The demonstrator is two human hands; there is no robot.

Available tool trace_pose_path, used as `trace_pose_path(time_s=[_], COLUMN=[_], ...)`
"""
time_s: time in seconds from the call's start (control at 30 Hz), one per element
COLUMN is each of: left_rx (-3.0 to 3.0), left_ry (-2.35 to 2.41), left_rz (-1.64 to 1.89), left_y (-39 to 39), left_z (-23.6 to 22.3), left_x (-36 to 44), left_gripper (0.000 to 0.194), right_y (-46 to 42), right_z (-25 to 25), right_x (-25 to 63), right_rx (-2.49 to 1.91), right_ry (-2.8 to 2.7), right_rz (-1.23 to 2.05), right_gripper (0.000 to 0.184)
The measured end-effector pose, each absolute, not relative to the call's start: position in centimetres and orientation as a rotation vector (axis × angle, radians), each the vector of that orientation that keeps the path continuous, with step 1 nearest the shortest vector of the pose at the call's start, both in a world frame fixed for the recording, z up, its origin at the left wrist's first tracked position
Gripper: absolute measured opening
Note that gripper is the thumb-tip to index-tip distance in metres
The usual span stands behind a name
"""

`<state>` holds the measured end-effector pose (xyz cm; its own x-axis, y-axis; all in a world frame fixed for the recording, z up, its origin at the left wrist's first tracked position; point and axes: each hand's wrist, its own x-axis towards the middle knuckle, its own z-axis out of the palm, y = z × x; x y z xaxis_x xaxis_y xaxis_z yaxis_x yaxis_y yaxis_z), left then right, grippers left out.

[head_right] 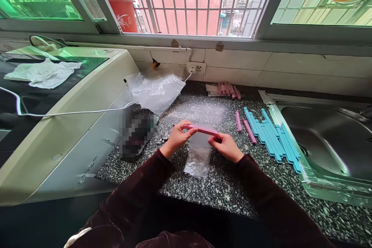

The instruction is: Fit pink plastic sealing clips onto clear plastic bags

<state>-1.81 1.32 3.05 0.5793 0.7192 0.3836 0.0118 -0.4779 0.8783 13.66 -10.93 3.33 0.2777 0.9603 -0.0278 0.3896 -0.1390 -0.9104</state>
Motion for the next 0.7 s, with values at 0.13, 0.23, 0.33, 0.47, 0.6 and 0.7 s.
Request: trace_pose_path(time_s=[0.13, 0.23, 0.33, 0.47, 0.6, 0.7], left_rx=[1.899, 1.919, 1.927, 1.889, 1.826, 1.806], left_ry=[0.551, 0.545, 0.548, 0.538, 0.573, 0.616], left_rz=[1.010, 1.028, 1.025, 1.030, 1.046, 1.034], left_y=[1.2, 1.2, 1.1, 1.2, 1.2, 1.2], left_z=[3.0, 3.0, 3.0, 2.9, 2.9, 3.0], left_x=[-1.8, -1.8, -1.8, -1.8, -1.8, -1.8], left_gripper=[0.020, 0.018, 0.017, 0.017, 0.019, 0.021], right_y=[-10.9, -10.9, -10.9, -10.8, -10.8, -10.9], right_z=[3.3, 3.3, 3.2, 3.0, 2.5, 2.2], right_x=[13.6, 13.6, 13.6, 13.8, 14.2, 14.6], right_rx=[-1.668, -1.668, -1.668, -1.674, -1.675, -1.644], right_ry=[-1.234, -1.235, -1.239, -1.259, -1.301, -1.373], right_rz=[0.829, 0.811, 0.804, 0.783, 0.557, 0.114], right_gripper=[0.034, 0.033, 0.033, 0.032, 0.030, 0.031])
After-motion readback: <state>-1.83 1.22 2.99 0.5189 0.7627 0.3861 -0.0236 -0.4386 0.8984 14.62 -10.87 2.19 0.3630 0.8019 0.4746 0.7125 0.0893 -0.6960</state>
